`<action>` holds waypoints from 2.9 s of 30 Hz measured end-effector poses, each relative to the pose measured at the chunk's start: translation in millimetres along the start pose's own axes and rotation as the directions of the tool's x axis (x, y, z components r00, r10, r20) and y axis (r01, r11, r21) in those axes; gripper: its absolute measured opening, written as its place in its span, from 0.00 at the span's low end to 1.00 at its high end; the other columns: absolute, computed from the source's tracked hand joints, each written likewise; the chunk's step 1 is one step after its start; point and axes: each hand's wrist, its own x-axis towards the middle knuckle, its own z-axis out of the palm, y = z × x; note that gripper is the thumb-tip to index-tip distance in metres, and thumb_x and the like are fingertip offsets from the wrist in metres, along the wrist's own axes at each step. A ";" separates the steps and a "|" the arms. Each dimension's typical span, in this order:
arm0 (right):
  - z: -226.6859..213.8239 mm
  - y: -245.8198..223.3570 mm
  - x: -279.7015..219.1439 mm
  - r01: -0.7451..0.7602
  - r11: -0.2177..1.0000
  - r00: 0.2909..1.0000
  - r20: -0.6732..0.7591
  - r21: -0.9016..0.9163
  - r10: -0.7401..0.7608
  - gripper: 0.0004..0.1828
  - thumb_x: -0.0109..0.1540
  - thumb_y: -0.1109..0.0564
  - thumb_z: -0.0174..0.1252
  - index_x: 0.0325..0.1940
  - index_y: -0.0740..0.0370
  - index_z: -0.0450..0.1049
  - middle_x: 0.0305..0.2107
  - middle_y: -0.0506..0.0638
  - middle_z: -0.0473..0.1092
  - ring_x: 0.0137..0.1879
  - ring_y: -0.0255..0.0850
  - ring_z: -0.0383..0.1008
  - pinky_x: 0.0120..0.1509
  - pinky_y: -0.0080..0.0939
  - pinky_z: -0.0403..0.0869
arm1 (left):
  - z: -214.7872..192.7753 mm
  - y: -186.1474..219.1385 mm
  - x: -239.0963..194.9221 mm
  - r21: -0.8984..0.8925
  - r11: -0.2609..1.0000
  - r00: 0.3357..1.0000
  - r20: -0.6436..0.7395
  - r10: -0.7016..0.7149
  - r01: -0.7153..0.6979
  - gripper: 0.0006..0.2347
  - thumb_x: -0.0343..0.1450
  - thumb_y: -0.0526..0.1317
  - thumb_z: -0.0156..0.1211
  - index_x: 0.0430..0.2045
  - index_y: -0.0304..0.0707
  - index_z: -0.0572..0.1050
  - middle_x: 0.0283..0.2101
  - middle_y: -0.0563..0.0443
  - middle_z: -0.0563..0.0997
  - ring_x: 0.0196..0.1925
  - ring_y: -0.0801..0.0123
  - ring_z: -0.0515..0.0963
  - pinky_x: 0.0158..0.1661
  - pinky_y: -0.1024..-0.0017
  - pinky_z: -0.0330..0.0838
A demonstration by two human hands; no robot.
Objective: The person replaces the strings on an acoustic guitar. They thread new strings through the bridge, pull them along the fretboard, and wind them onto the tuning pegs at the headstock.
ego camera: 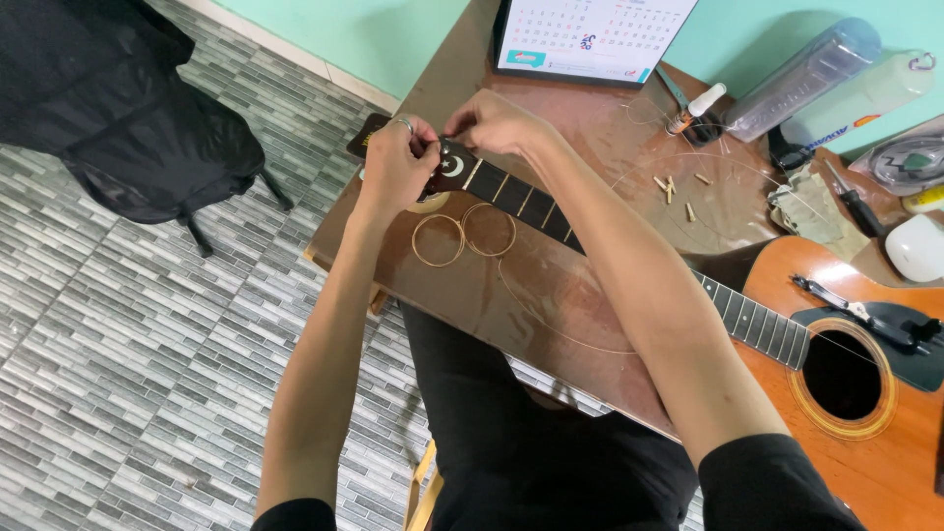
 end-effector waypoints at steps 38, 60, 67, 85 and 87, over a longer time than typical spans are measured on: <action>-1.9 14.8 12.0 0.079 0.994 0.994 -0.079 0.078 -0.073 0.28 0.65 0.56 0.65 0.15 0.56 0.58 0.14 0.41 0.52 0.24 0.33 0.50 0.33 0.34 0.51 | 9.7 -6.4 -2.2 0.018 0.995 0.986 -0.138 0.098 -0.096 0.03 0.65 0.30 0.63 0.22 0.39 0.78 0.38 0.52 0.77 0.31 0.71 0.77 0.40 0.72 0.74; -4.9 -3.0 15.4 -0.036 0.982 0.998 0.037 -0.183 0.044 0.17 0.61 0.64 0.53 0.50 0.60 0.82 0.37 0.46 0.79 0.39 0.36 0.75 0.44 0.38 0.70 | 11.3 -1.9 -1.7 0.022 0.999 0.990 -0.134 0.043 -0.040 0.04 0.63 0.30 0.62 0.19 0.41 0.80 0.36 0.55 0.79 0.32 0.72 0.78 0.40 0.73 0.75; 3.6 13.8 13.5 0.077 0.992 0.997 -0.007 -0.095 -0.078 0.24 0.58 0.79 0.45 0.44 0.59 0.79 0.41 0.49 0.75 0.45 0.38 0.72 0.49 0.39 0.69 | 12.0 -4.8 -1.7 0.037 0.997 0.987 -0.147 0.067 -0.062 0.04 0.62 0.30 0.62 0.18 0.42 0.79 0.35 0.55 0.80 0.31 0.72 0.79 0.39 0.72 0.74; -5.4 29.0 13.9 0.212 0.966 0.970 -0.088 -0.146 -0.226 0.09 0.54 0.50 0.56 0.21 0.54 0.73 0.18 0.39 0.66 0.29 0.31 0.62 0.34 0.36 0.60 | 19.2 -37.3 7.4 0.134 0.973 0.971 -0.122 0.206 -0.189 0.06 0.60 0.33 0.70 0.26 0.43 0.81 0.36 0.51 0.82 0.40 0.60 0.82 0.45 0.65 0.72; 5.9 64.9 59.1 0.353 0.920 0.915 -0.140 -0.168 -0.377 0.11 0.54 0.47 0.59 0.22 0.54 0.75 0.17 0.39 0.64 0.28 0.32 0.62 0.32 0.39 0.60 | 17.8 -47.6 4.4 0.178 0.961 0.972 -0.064 0.228 -0.213 0.04 0.64 0.34 0.68 0.30 0.41 0.83 0.37 0.49 0.83 0.40 0.60 0.81 0.45 0.65 0.71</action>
